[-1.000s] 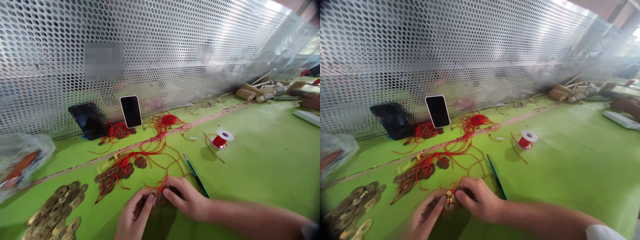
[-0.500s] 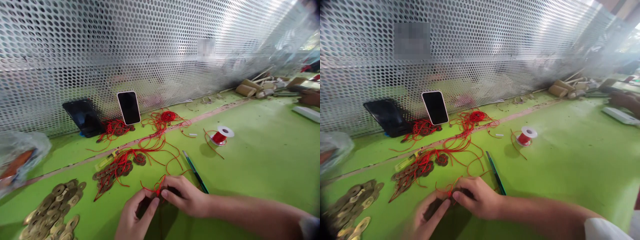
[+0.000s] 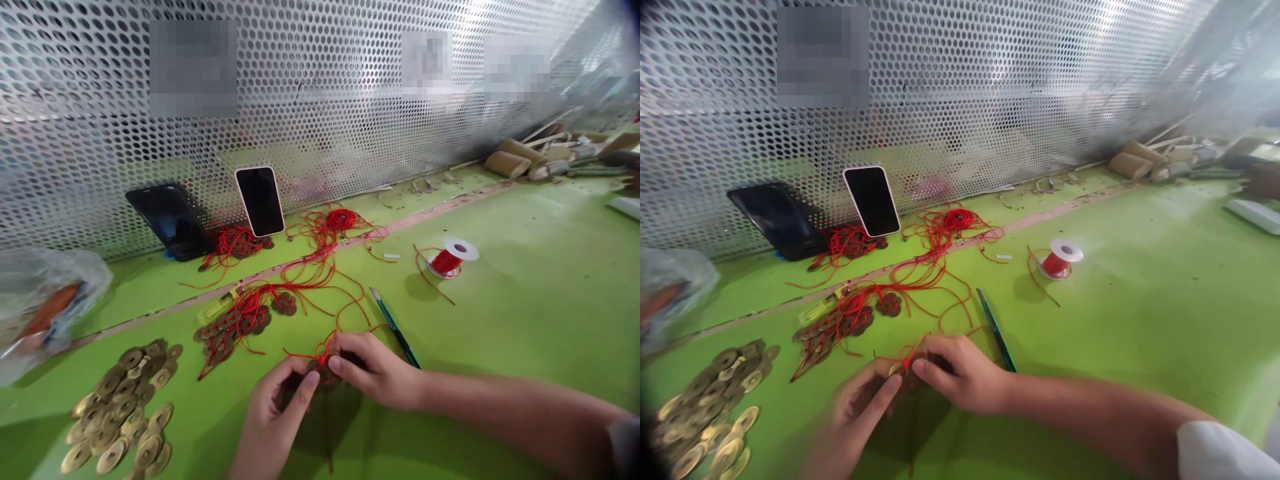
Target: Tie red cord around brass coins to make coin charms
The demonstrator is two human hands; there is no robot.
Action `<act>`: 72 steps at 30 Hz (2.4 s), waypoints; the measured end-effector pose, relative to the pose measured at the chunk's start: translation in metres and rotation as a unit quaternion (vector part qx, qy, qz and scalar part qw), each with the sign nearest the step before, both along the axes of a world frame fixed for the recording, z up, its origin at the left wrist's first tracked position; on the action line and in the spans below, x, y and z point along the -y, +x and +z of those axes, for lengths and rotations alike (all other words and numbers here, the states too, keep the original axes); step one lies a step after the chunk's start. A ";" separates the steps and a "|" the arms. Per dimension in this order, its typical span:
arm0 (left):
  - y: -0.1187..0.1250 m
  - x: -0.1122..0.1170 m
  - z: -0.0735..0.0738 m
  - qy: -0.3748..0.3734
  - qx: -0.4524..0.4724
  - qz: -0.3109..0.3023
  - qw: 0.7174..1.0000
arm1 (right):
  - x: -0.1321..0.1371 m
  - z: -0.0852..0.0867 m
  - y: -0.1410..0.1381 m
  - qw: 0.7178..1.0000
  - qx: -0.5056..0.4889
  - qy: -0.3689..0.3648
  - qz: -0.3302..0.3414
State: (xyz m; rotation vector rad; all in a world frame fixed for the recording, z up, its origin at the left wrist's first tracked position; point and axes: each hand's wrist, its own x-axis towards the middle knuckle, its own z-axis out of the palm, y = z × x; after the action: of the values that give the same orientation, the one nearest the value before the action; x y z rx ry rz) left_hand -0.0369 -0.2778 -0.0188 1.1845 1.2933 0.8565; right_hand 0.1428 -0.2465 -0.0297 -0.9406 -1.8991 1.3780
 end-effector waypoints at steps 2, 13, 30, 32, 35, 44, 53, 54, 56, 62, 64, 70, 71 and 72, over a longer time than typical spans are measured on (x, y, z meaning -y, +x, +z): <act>0.001 0.000 0.000 -0.003 -0.006 -0.005 1.000 | 0.000 0.000 0.000 1.000 0.003 -0.005 -0.001; -0.002 0.000 -0.014 0.022 -0.017 -0.009 1.000 | -0.001 0.000 0.001 0.998 0.042 0.038 0.026; -0.003 0.000 -0.010 0.105 -0.054 -0.011 0.993 | 0.000 0.000 0.002 0.999 0.042 -0.004 0.035; -0.004 0.000 -0.011 0.140 -0.072 0.013 0.987 | 0.001 0.000 0.002 0.999 0.031 -0.010 0.015; -0.006 0.001 -0.013 0.215 -0.117 0.060 0.968 | 0.000 0.000 0.002 1.000 0.021 -0.013 -0.018; -0.005 0.006 -0.005 0.387 -0.259 0.046 0.884 | 0.000 0.006 0.004 0.994 0.018 0.057 0.090; -0.006 0.007 -0.003 0.457 -0.308 0.009 0.835 | 0.001 0.008 0.004 0.994 0.015 0.056 0.090; -0.006 0.007 -0.003 0.455 -0.311 0.009 0.834 | 0.000 0.008 0.004 0.995 0.011 0.054 0.087; -0.006 0.007 -0.002 0.447 -0.314 0.005 0.838 | 0.000 0.008 0.005 0.995 0.001 0.046 0.088; -0.006 0.009 -0.002 0.419 -0.303 -0.015 0.856 | 0.000 0.006 0.007 0.996 0.002 0.036 0.084; -0.006 0.010 -0.003 0.412 -0.292 -0.021 0.863 | 0.001 0.005 0.006 0.996 0.018 0.044 0.078; -0.005 0.011 -0.003 0.391 -0.265 -0.040 0.880 | 0.000 0.005 0.004 0.995 0.033 0.067 0.071; -0.004 0.010 -0.003 0.380 -0.260 -0.042 0.887 | 0.000 0.005 0.004 0.995 0.031 0.070 0.071; -0.004 0.010 -0.003 0.364 -0.255 -0.046 0.895 | 0.000 0.005 0.004 0.994 0.028 0.074 0.073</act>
State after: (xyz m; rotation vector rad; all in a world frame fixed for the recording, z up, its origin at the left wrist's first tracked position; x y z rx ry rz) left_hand -0.0408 -0.2879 -0.0222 2.1632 1.3404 1.0385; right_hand 0.1466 -0.2462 -0.0248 -0.7884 -2.1157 1.2827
